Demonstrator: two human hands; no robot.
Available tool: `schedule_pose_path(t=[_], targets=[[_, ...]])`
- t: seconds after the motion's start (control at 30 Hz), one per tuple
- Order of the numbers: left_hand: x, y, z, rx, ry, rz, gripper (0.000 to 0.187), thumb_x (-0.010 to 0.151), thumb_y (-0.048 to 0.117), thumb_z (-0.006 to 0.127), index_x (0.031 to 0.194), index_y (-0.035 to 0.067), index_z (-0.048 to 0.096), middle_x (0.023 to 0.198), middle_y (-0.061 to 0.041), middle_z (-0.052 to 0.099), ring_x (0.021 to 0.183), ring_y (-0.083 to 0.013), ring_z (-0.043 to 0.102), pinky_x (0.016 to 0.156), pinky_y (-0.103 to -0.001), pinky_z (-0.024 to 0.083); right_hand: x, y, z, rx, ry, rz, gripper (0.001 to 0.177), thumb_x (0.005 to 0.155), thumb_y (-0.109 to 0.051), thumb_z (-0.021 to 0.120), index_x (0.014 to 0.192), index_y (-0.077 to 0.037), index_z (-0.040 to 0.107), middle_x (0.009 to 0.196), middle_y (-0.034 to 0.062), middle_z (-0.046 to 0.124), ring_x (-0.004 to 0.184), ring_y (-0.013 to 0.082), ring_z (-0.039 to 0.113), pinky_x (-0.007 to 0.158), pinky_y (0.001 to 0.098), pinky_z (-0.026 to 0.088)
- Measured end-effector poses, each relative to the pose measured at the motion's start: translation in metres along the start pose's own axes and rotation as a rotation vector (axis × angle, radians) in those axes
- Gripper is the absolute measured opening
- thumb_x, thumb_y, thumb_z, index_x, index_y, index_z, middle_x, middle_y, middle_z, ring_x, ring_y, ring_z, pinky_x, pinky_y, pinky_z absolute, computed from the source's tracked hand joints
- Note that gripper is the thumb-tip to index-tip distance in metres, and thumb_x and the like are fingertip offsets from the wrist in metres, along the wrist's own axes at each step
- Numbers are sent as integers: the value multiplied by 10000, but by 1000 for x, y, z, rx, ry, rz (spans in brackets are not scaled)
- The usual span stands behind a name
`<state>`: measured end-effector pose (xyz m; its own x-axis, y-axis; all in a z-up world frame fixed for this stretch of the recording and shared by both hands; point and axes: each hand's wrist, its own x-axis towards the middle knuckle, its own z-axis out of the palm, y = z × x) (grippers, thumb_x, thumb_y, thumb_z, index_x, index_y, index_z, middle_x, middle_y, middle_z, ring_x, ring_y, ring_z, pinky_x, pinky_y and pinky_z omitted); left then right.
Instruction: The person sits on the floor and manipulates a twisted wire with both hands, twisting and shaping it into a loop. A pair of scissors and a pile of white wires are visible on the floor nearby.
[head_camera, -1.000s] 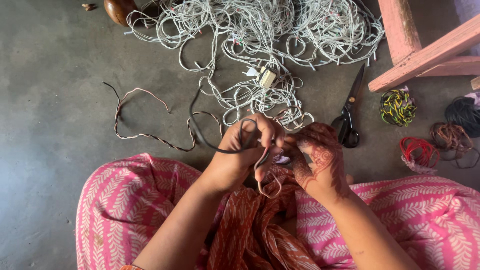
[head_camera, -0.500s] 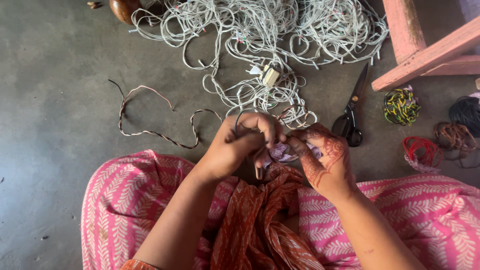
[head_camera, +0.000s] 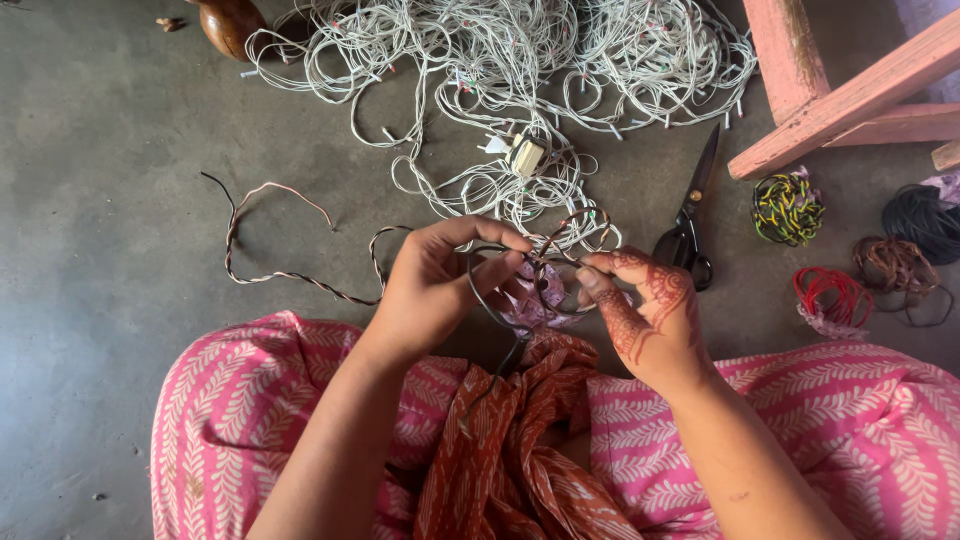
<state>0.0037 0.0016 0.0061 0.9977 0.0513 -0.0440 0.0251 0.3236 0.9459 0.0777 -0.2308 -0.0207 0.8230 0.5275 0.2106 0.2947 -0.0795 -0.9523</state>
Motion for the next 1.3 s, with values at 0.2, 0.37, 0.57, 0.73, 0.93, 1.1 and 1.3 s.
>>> schedule_pose_path(t=[0.2, 0.37, 0.57, 0.73, 0.93, 1.1, 1.3], targets=[[-1, 5, -2, 116, 13, -8, 170, 972, 87, 718, 1099, -24, 735, 890, -42, 728, 711, -86, 676, 609, -252, 566, -2, -3, 2, -23, -29, -3, 176, 982, -7, 664, 1146, 52, 692, 970, 57, 707, 829, 87, 664, 772, 239, 555], [-5, 19, -1, 229, -7, -145, 222, 942, 150, 720, 1097, -8, 731, 771, -75, 708, 560, -106, 654, 510, -277, 537, -3, -2, 4, -49, -91, -4, 137, 987, -5, 664, 1106, 47, 706, 985, 63, 726, 837, 91, 684, 777, 242, 568], [-8, 21, 3, 238, -128, -71, 329, 839, 140, 808, 1127, 17, 706, 888, -42, 759, 752, -96, 729, 666, -262, 607, -2, 2, 1, 3, -57, 10, 141, 1009, -10, 648, 1128, 38, 707, 1034, 63, 736, 951, 80, 657, 868, 235, 536], [-7, 17, 11, 508, -39, 259, 318, 799, 102, 869, 1085, 52, 739, 1057, -48, 712, 916, -123, 711, 744, -273, 610, -1, -4, 0, 75, -59, 58, 145, 1012, -11, 642, 1130, 32, 714, 1016, 50, 745, 932, 78, 659, 856, 241, 542], [-9, 18, 17, 664, 31, 426, 241, 824, 137, 855, 1036, 96, 747, 1111, -36, 683, 1011, -178, 689, 867, -333, 569, 0, -8, -1, 31, -92, 20, 140, 1017, -1, 634, 1124, 32, 717, 1018, 57, 757, 942, 81, 662, 862, 241, 536], [-9, 22, 21, 925, 80, 598, 242, 827, 164, 843, 1026, 103, 720, 1115, -41, 692, 1092, -260, 596, 948, -400, 469, 0, -2, 2, 96, -159, -43, 128, 999, 23, 648, 1103, 19, 722, 1047, 59, 777, 943, 81, 690, 857, 249, 556], [-11, 17, 25, 978, 67, 625, 208, 918, 175, 776, 1089, 100, 684, 1013, -57, 693, 1031, -289, 627, 908, -414, 499, 1, -13, 4, 77, -211, 17, 178, 984, 41, 641, 1133, 3, 731, 1068, 47, 777, 972, 83, 680, 871, 261, 561]])
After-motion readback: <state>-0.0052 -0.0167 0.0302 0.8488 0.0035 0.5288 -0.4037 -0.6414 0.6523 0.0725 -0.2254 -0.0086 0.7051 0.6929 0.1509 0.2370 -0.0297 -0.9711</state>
